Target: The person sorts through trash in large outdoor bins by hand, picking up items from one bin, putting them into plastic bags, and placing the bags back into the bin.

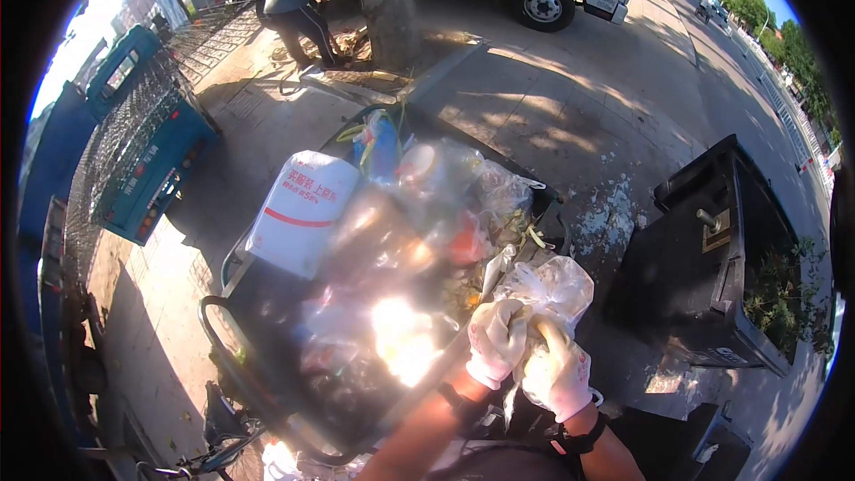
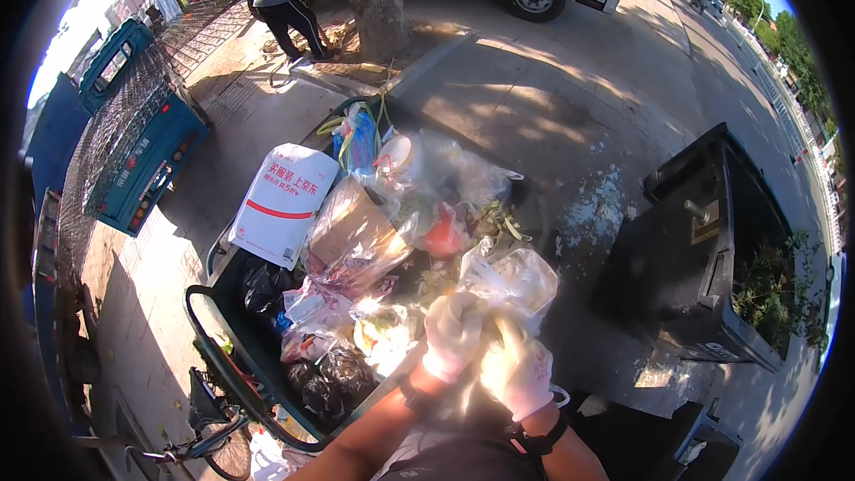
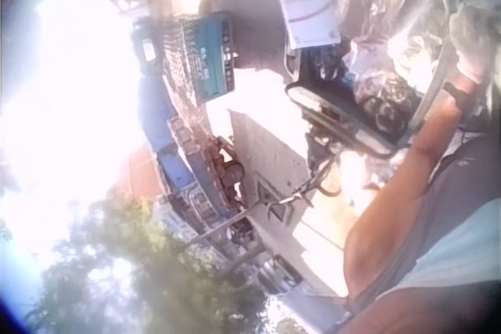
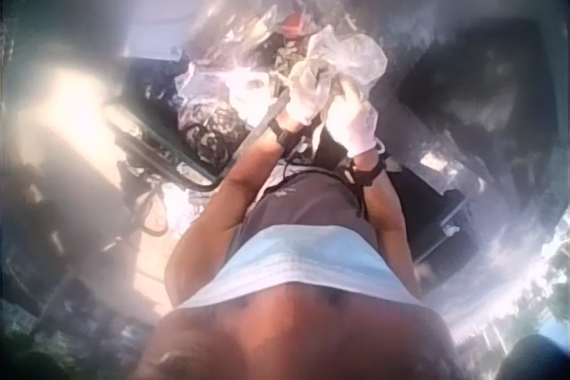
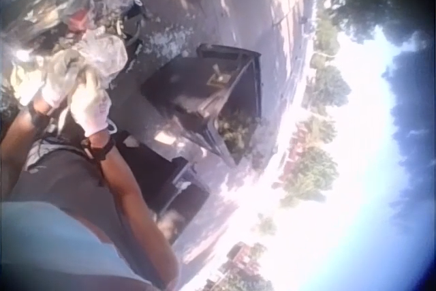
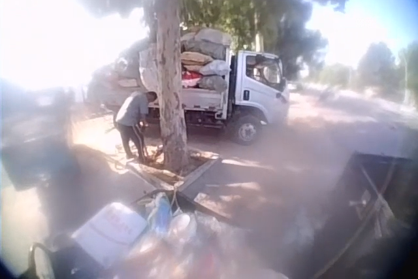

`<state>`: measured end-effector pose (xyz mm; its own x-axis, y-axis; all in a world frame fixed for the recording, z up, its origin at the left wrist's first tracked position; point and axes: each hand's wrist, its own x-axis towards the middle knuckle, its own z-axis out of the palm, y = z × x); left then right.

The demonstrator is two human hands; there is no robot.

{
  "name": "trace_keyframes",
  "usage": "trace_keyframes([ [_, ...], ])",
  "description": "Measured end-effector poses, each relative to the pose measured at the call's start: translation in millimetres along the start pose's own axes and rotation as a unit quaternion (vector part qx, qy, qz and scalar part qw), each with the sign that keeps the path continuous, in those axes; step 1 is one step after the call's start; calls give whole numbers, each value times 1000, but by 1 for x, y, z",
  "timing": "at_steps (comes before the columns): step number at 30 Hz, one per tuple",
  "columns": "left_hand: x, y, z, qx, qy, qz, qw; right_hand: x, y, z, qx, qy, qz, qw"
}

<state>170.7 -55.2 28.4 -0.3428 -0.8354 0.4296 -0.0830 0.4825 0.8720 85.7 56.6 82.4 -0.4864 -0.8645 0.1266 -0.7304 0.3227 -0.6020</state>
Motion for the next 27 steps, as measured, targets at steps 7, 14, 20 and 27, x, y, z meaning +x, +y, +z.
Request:
trace_keyframes([
  [7, -11, 56, 55, -65, -65, 22, 996, -20, 15, -56, -45, 90, -2, 995],
  [14, -60, 158, 130, -132, -71, 140, 979, -91, 44, -153, -131, 255, -36, 957],
  [20, -129, 285, 211, -116, -121, 369, 914, -215, 116, -250, -269, 379, 76, 882],
  [27, -251, 430, 292, -278, -525, 102, 798, -384, 180, -341, -286, 503, 240, 780],
])
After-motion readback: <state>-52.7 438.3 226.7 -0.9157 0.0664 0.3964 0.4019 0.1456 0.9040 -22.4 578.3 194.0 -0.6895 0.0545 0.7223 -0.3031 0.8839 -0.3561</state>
